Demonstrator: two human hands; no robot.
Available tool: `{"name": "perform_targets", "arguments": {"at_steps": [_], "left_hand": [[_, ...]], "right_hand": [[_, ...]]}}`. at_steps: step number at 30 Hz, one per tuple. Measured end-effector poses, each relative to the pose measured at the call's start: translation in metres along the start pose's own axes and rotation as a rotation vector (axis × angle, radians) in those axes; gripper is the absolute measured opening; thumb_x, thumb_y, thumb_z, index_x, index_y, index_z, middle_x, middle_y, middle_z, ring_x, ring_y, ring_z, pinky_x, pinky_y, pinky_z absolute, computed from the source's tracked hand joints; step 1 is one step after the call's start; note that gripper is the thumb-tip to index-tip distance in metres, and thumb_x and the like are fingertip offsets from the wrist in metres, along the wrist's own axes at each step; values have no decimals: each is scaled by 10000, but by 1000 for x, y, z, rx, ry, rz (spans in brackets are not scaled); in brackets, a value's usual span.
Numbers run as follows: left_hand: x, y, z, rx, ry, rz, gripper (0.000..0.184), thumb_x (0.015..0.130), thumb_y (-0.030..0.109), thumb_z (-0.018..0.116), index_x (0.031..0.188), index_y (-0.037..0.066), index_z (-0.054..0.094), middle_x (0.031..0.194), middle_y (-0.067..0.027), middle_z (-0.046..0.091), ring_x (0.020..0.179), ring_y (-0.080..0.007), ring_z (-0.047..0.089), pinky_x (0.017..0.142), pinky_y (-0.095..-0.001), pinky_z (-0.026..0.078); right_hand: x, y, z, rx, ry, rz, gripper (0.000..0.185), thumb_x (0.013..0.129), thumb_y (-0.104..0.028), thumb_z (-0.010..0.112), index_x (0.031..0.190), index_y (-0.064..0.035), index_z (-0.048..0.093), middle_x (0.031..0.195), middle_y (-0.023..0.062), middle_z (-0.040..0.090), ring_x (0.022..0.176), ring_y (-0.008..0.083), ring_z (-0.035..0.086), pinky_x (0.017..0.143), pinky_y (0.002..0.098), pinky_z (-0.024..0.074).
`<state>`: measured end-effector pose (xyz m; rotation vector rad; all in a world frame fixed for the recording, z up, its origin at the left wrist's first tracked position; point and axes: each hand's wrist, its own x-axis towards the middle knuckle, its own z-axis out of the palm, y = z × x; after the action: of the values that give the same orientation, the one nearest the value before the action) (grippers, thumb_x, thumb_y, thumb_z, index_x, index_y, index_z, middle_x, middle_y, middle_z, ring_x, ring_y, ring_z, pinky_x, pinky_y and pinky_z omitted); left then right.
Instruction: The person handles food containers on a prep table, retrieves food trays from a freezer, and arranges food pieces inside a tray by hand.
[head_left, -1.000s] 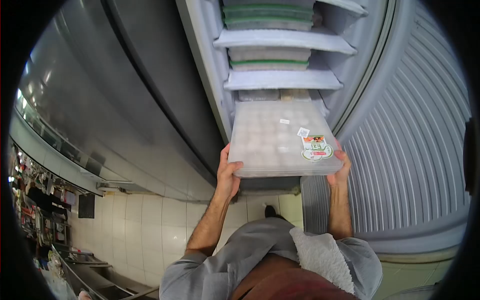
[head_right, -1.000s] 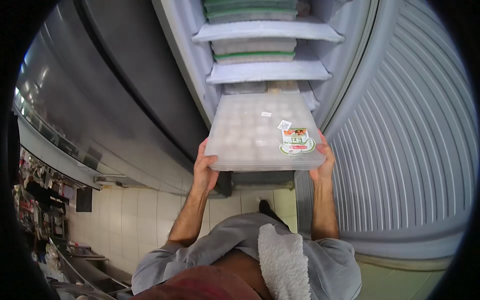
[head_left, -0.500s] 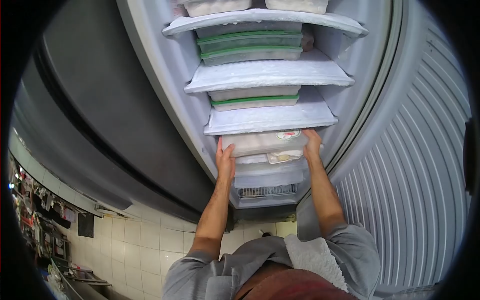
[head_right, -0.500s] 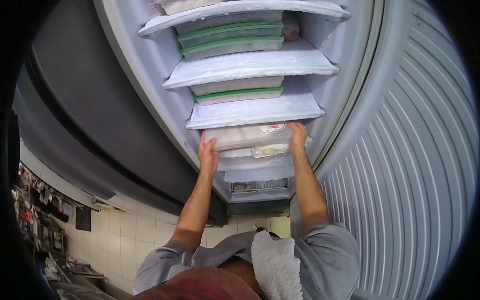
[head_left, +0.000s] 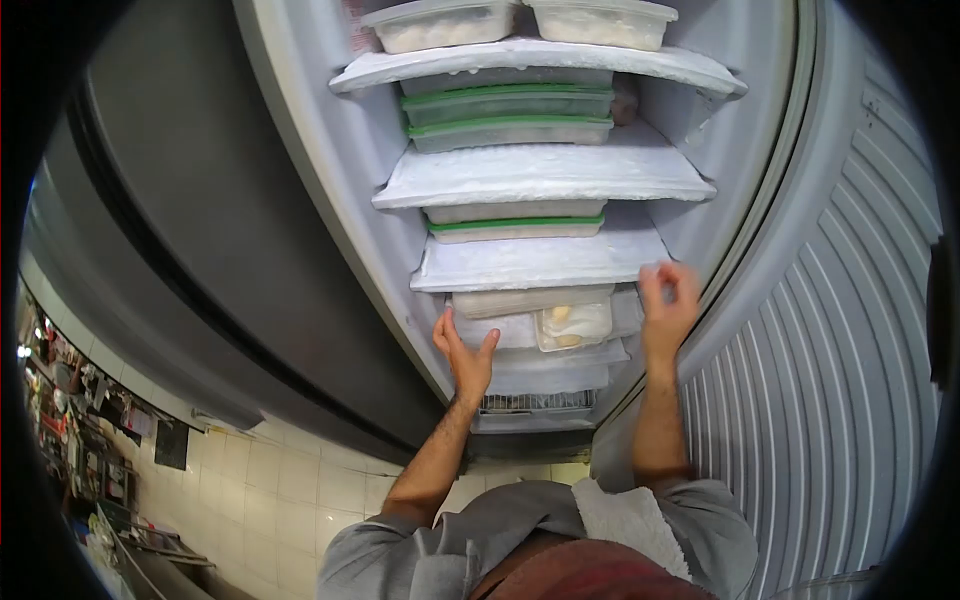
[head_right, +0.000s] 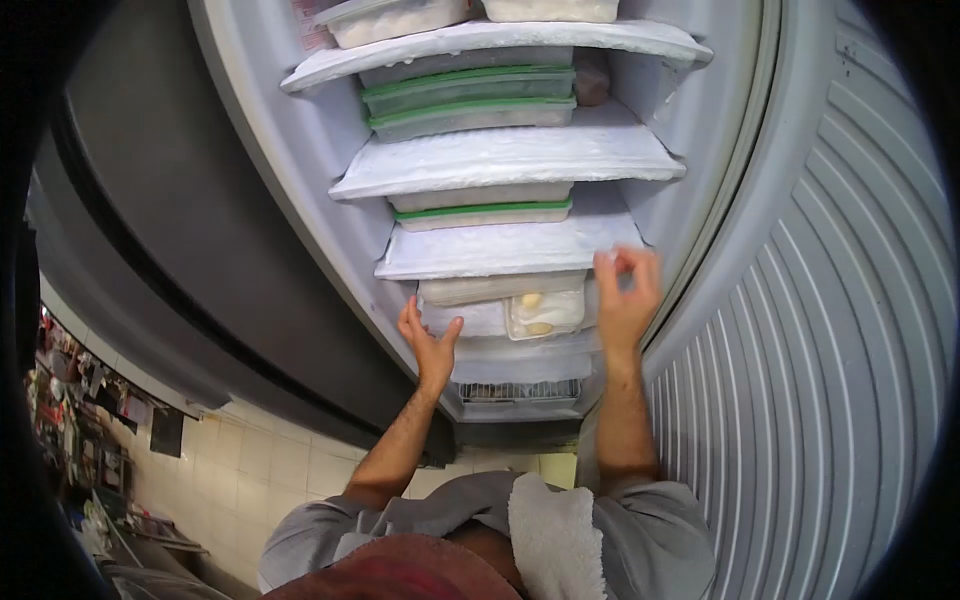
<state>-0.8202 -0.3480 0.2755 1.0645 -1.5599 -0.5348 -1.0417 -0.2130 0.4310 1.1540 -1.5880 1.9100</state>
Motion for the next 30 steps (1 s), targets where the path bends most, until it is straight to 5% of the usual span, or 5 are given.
{"name": "perform_targets", "arguments": {"at_steps": [8,13,15,19,30], "left_hand": [[190,245,-76,2,468,1156,452,687,184,769,1094,103,587,1101,-82,532,1047,-275,477,880,-428,343],[297,311,-76,372,368,1075,591,807,341,669,1284,64,455,1254,-162,491,1229,-338,405,1027,-461,332],[305,325,-73,614,-6,656,599,749,297,726,1241,45,495,1254,-174,468,1214,-323,402,988,-435,366],[270,344,-92,677,-36,667,619,698,273,765,1218,47,516,1182,-181,487,1145,-346,427,965,-440,378],[216,323,-133,639,553,968,618,620,-54,696,1180,59,460,1099,-193,475,1058,-379,436,920,-463,386]], "right_hand": [[240,-122,79,-355,218,-940,445,788,-323,646,1066,15,567,1063,224,574,1068,402,500,935,478,402],[288,-108,94,-587,-339,-568,464,724,-330,727,1001,20,600,1035,226,558,1031,388,486,922,447,388],[289,-103,86,-603,-307,-570,470,692,-347,753,977,0,612,1010,217,549,982,374,479,875,447,399],[263,-117,53,-489,-253,-614,521,629,-269,798,1032,-20,581,1047,192,519,1022,370,452,889,443,393],[224,-129,14,-587,116,-830,583,571,-31,743,1113,-87,534,1066,153,471,1036,346,431,903,440,370]]}}
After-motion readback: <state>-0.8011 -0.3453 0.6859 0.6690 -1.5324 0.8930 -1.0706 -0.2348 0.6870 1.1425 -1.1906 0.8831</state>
